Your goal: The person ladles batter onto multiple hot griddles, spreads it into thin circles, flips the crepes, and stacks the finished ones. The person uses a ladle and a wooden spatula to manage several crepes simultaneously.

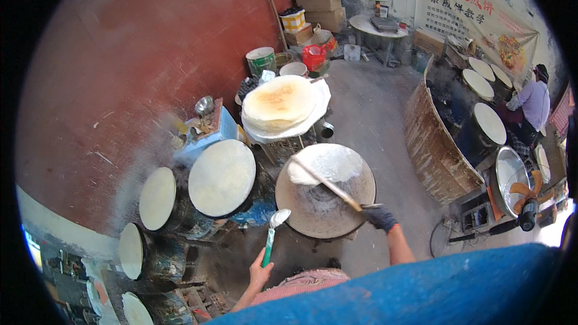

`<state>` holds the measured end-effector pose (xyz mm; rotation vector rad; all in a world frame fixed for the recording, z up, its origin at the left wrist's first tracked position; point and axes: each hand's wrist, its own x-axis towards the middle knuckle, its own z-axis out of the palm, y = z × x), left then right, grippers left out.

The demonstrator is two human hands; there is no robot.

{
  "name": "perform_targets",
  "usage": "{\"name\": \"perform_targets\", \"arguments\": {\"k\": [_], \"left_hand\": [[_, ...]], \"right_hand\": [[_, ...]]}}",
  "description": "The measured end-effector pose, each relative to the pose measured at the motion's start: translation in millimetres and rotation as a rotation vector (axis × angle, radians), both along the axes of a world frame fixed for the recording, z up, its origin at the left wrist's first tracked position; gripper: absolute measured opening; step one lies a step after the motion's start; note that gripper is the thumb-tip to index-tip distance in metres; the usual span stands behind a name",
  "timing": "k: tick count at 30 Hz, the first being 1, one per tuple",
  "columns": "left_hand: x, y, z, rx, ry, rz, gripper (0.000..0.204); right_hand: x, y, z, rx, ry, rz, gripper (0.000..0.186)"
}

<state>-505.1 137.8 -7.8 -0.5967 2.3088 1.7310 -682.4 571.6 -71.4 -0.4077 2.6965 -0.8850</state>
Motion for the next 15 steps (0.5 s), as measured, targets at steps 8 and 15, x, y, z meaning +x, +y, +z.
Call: {"name": "perform_targets", "arguments": {"k": [8,15], "left_hand": [[2.1,10.6,23.1,0.217,-0.154,0.061,0.067],[12.1,12.9,43.5,0.359,-0.251,0.178,0.070]], "right_hand": [[-8.2,17.5,25.7,-0.332,-0.377,-0.130,0.020],[-54.6,15.7,28.0,-0.633,-0.164,-0.518,0.036]]}}
